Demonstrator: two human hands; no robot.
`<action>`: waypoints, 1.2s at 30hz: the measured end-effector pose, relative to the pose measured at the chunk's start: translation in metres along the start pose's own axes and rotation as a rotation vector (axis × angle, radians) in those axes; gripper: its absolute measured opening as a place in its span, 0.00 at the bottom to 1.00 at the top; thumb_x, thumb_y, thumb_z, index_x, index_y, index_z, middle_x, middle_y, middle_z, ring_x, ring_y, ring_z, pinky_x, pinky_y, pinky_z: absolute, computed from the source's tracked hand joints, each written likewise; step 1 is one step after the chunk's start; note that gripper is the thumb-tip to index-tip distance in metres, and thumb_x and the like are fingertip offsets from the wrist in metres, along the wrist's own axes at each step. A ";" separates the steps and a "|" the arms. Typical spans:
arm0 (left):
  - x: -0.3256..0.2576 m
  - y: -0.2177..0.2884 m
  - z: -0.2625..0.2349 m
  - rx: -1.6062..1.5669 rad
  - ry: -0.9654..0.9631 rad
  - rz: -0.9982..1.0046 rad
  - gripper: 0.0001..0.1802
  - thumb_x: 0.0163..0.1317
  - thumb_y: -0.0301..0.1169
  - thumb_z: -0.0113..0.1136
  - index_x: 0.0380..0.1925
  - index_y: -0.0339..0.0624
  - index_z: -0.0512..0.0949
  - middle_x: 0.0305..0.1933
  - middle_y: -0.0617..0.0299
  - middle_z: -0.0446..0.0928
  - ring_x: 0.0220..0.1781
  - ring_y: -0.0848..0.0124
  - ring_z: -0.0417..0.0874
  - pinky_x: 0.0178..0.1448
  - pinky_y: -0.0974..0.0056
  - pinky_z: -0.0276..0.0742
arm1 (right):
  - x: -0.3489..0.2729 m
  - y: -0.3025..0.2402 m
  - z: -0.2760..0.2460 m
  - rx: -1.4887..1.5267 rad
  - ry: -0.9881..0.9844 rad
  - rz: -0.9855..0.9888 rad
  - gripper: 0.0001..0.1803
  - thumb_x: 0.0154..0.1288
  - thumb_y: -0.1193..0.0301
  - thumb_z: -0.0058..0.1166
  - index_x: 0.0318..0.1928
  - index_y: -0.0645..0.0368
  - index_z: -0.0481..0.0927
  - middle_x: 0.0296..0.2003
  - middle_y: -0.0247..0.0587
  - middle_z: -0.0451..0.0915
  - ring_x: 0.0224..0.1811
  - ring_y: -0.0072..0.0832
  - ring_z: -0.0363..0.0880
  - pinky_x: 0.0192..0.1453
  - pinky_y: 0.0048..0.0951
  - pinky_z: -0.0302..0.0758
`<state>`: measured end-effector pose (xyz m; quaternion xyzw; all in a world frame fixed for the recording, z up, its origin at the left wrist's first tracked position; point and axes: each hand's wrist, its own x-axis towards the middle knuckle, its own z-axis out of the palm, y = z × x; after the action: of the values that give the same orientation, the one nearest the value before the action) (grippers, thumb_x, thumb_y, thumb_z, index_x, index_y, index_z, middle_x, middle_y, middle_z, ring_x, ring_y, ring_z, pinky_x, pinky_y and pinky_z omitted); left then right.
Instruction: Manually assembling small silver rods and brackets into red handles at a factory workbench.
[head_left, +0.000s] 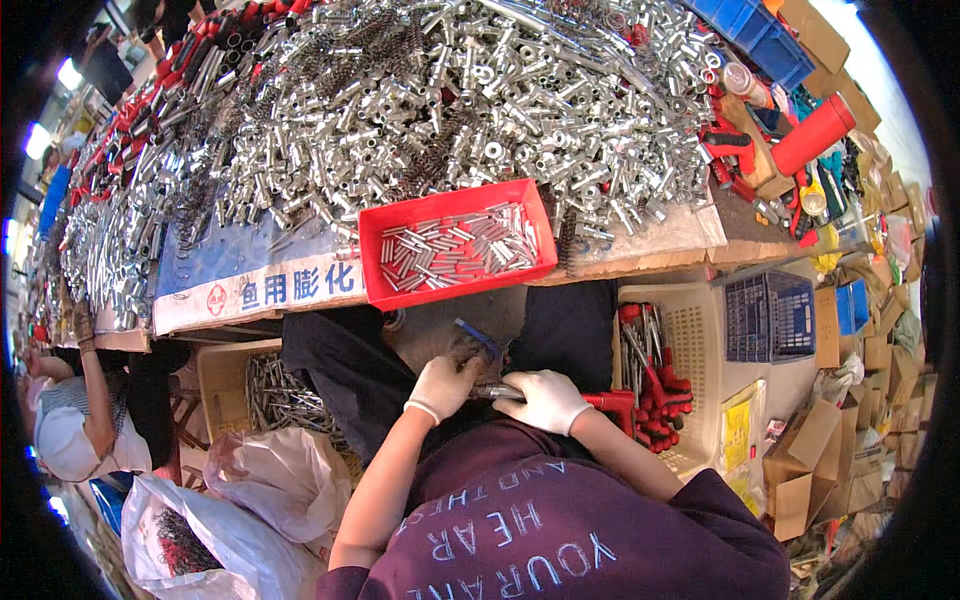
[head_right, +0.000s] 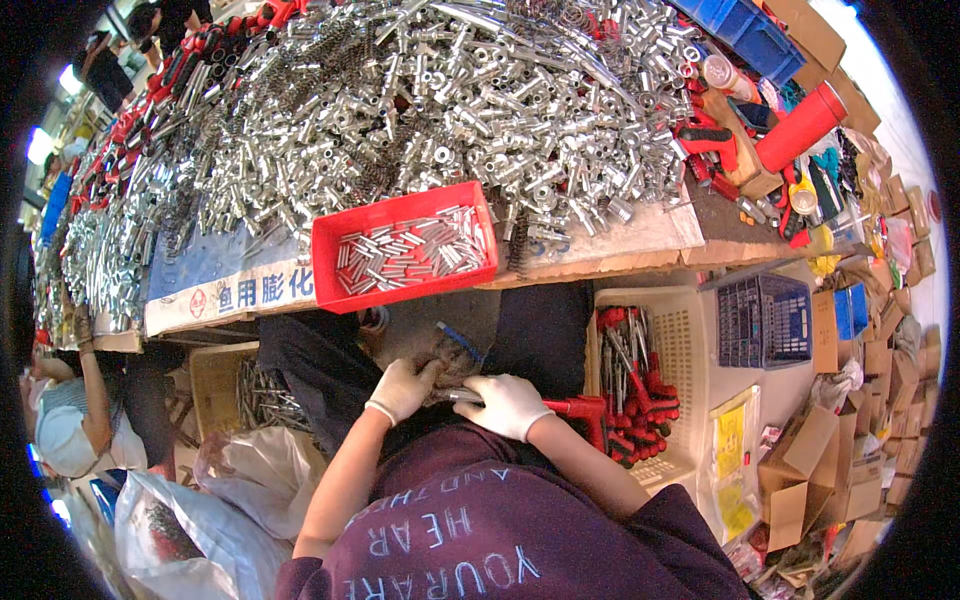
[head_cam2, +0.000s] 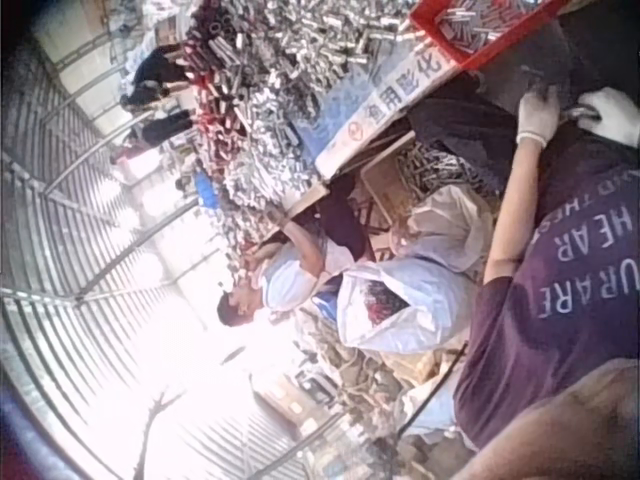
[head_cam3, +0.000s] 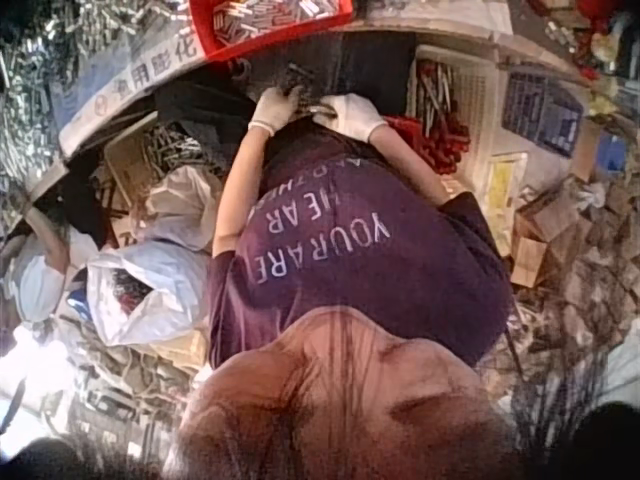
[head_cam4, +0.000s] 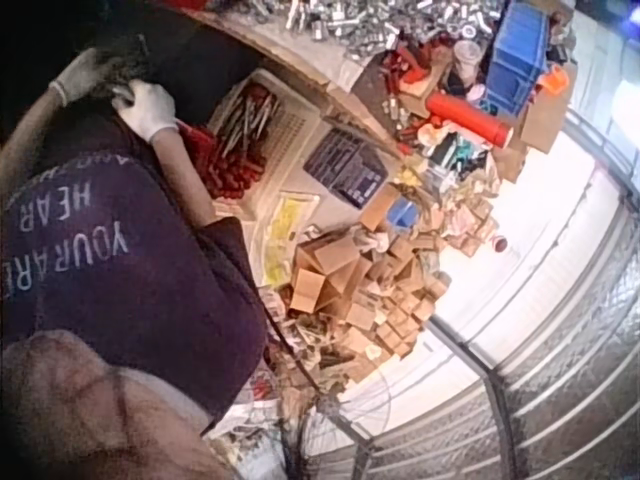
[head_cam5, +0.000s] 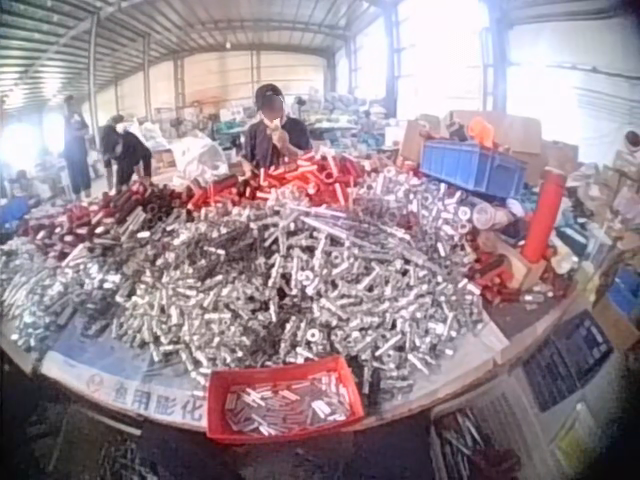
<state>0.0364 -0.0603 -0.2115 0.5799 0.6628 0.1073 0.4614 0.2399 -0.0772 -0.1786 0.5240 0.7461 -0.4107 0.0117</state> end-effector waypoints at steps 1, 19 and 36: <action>0.001 -0.005 -0.004 0.001 -0.001 0.000 0.21 0.65 0.44 0.58 0.35 0.35 0.85 0.26 0.53 0.83 0.34 0.58 0.86 0.45 0.57 0.81 | -0.001 -0.001 -0.002 -0.004 -0.002 -0.006 0.22 0.62 0.49 0.56 0.43 0.54 0.83 0.37 0.53 0.85 0.42 0.50 0.84 0.47 0.48 0.79; -0.011 0.074 -0.010 -0.725 -0.634 0.165 0.28 0.67 0.32 0.57 0.65 0.33 0.68 0.34 0.62 0.80 0.27 0.80 0.74 0.29 0.74 0.69 | -0.044 0.003 -0.055 0.244 0.318 -0.104 0.17 0.59 0.60 0.67 0.42 0.57 0.80 0.33 0.51 0.84 0.38 0.48 0.84 0.40 0.41 0.79; -0.013 0.017 -0.002 -0.833 -0.386 -0.089 0.21 0.65 0.29 0.54 0.57 0.32 0.77 0.31 0.62 0.79 0.20 0.79 0.70 0.22 0.74 0.65 | -0.087 0.235 -0.285 0.038 1.438 0.598 0.16 0.59 0.62 0.64 0.37 0.65 0.83 0.29 0.49 0.84 0.31 0.34 0.82 0.41 0.37 0.76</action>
<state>0.0448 -0.0652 -0.1925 0.3254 0.4896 0.2345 0.7742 0.5827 0.0601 -0.0917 0.8405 0.3903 0.0381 -0.3738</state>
